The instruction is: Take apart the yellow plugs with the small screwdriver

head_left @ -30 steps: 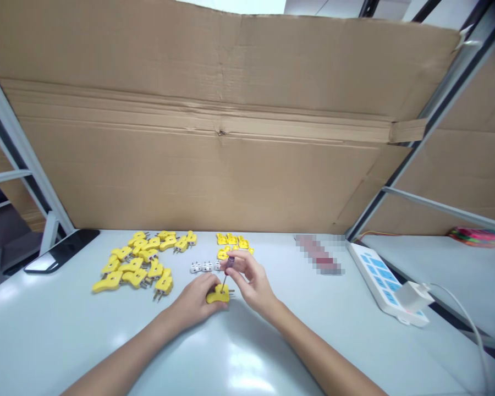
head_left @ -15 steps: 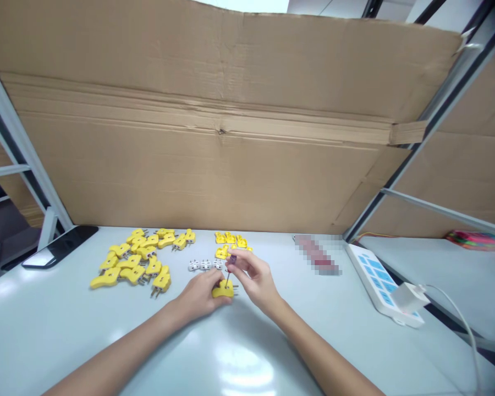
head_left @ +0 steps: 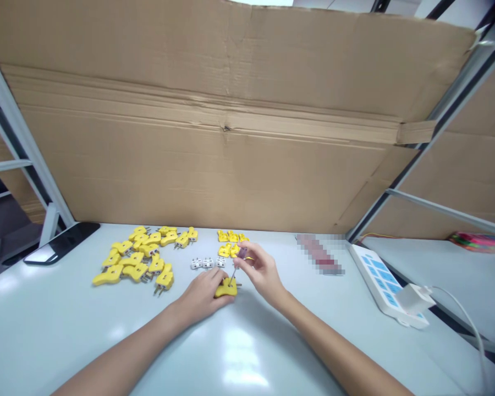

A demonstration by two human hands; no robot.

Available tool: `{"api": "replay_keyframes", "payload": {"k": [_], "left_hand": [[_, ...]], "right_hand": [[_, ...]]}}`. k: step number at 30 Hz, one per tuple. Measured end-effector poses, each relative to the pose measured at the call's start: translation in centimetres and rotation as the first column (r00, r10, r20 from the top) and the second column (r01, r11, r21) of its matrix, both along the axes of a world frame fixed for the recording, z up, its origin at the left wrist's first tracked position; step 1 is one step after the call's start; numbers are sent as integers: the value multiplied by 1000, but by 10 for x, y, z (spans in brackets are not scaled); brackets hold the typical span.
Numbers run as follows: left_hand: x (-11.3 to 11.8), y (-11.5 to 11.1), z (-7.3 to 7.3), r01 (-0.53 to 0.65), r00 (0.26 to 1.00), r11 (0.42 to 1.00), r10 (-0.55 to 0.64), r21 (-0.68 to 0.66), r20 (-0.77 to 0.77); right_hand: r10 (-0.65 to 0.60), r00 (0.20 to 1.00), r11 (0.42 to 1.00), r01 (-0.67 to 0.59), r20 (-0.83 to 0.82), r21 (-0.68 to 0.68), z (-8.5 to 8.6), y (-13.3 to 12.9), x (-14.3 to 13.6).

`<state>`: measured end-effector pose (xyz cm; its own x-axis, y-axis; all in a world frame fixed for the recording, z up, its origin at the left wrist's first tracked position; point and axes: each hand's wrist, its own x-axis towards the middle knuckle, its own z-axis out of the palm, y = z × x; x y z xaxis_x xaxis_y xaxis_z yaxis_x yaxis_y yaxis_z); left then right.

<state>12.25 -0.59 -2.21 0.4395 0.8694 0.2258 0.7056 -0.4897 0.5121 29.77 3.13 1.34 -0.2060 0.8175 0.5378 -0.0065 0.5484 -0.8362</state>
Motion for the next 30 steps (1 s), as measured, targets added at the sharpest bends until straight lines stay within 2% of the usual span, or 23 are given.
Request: {"api": "replay_keyframes", "payload": {"k": [5,8,10,13,17,19,21,24,30], "left_hand": [[0,-1,2,14,999,999,-13,35,-42],[-1,-2,3,28,998,999,-25,46,-64],[-2,-2,3,34,997,999,-31,41,-73],[-2,-3,4,36,996,999,-33,32,-84],[0,-6,2,29,994,999,-24,44,-105],[1,-7,0,25,993,998,-18,54,-116],[2,-8,-2,27,993,998,-20,58,-118],[1,-8,-2,45,994,998,-40,49,-99],[0,-8,0,37,994,999,-33,38,-99]], "right_hand": [[109,992,989,-114,-66,-90,0,1,6],[149,982,984,-159,-114,-78,-4,-4,11],[164,982,984,-170,-91,-55,-7,-8,13],[108,994,994,-107,-18,19,-12,-13,12],[-104,995,983,104,-11,153,-14,-19,4],[-157,987,964,156,-9,215,-14,-22,1],[-143,989,953,128,38,273,-12,-24,0],[-50,993,950,15,105,312,-10,-27,1],[83,991,975,-102,103,198,-9,-26,6]]}}
